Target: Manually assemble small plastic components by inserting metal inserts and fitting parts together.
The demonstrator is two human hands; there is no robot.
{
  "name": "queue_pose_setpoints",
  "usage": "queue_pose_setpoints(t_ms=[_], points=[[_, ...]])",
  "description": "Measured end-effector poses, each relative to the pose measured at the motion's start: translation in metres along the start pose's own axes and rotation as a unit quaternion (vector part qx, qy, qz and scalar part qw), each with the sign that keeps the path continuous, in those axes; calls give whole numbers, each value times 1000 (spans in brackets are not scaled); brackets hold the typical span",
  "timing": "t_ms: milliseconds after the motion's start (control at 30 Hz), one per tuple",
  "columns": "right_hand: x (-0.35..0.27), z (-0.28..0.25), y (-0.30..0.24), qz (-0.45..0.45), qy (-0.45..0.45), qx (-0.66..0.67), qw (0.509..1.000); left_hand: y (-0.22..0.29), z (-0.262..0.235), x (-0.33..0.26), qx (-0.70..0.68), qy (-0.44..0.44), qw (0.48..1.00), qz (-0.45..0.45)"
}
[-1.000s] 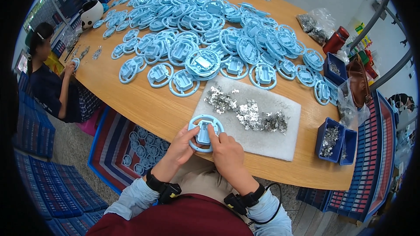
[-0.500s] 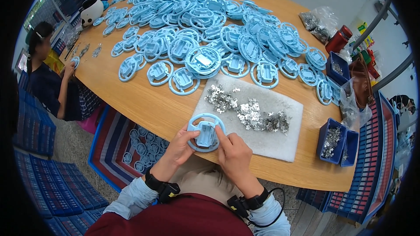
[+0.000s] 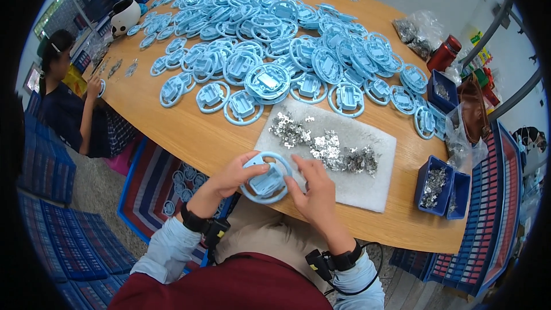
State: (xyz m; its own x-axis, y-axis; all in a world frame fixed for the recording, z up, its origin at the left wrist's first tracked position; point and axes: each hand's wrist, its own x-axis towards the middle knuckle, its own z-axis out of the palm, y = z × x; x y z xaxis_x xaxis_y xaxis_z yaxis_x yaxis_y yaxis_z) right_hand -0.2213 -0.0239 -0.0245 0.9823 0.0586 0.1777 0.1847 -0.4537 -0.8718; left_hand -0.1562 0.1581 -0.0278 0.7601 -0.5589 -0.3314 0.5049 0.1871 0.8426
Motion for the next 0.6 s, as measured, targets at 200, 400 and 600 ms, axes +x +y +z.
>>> queue_pose_setpoints(t_ms=[200, 400, 600], points=[[17, -12, -6, 236, -86, 399, 882, 12, 10, 19, 110, -78, 991, -27], [26, -9, 27, 302, -64, 655, 690, 7, 25, 11, -61, -6, 993, 103], [10, -9, 44, 236, -229, 796, 507, 19, 36, 24, 282, -3, 903, 323]])
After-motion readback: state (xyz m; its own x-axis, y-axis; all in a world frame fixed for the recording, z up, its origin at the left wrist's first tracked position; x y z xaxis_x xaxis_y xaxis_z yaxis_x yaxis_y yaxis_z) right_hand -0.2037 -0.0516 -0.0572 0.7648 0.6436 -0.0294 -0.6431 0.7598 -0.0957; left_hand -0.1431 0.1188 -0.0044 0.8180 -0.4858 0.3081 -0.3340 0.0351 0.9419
